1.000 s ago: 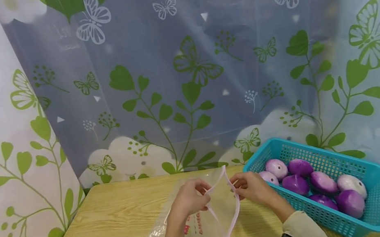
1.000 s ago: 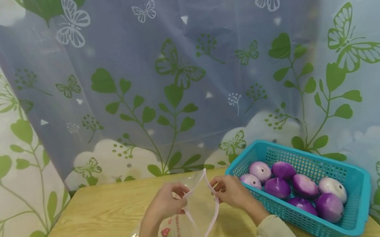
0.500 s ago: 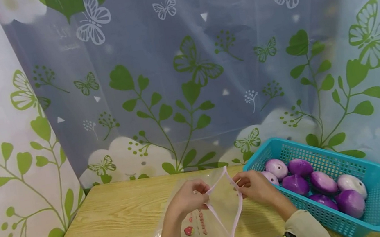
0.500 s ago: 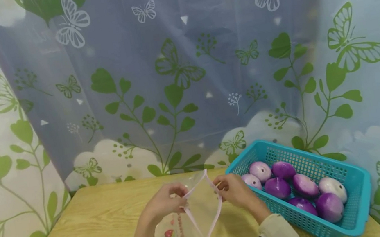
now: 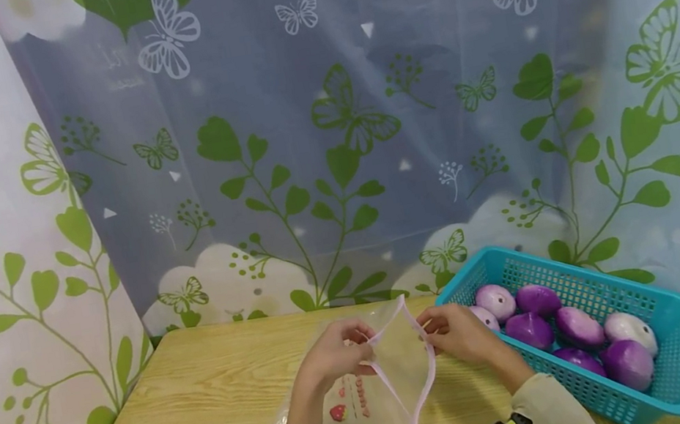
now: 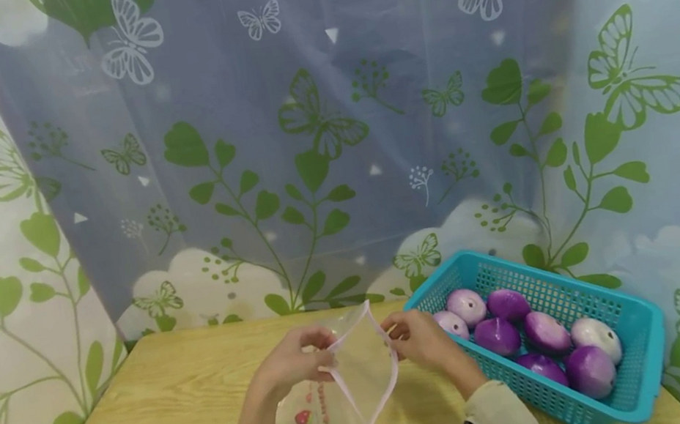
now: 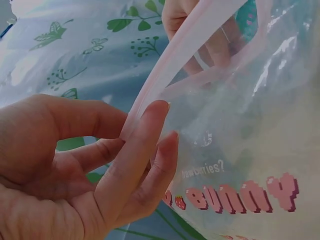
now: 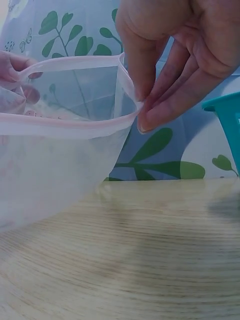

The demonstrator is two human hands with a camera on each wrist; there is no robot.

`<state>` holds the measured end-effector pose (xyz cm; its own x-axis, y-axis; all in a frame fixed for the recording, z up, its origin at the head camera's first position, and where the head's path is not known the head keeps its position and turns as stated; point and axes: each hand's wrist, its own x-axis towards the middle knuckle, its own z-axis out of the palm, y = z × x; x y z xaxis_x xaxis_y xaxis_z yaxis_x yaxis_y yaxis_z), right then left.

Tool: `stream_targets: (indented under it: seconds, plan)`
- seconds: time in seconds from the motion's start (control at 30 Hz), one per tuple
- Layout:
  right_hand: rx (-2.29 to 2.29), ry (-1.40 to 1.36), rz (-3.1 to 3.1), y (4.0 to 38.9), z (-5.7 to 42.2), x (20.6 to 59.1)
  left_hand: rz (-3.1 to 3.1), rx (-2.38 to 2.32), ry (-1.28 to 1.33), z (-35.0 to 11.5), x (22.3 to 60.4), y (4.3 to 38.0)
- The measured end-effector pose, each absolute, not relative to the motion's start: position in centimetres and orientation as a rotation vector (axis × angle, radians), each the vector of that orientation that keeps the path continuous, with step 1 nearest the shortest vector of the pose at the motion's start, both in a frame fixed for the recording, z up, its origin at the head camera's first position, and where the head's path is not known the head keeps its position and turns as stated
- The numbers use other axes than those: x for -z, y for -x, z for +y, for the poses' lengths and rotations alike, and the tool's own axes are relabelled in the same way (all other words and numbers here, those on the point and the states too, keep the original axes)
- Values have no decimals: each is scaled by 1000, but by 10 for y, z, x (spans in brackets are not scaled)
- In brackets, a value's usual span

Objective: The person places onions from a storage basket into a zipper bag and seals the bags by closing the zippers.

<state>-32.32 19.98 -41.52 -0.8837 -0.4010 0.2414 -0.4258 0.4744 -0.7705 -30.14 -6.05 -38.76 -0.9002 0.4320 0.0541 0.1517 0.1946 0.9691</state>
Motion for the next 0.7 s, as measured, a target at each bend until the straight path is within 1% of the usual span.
stream_targets:
  seconds: [0.2, 0.47, 0.7]
  plan:
    - [-1322, -771, -2729, 321, 201, 407, 2235, -1820, -554, -60, 388, 301]
    - [-1239, -851, -2800, 319, 211, 379, 2241, -1818, -548, -60, 388, 300]
    - [-1164, -766, -2898, 323, 230, 347, 2252, -1798, -544, -61, 388, 300]
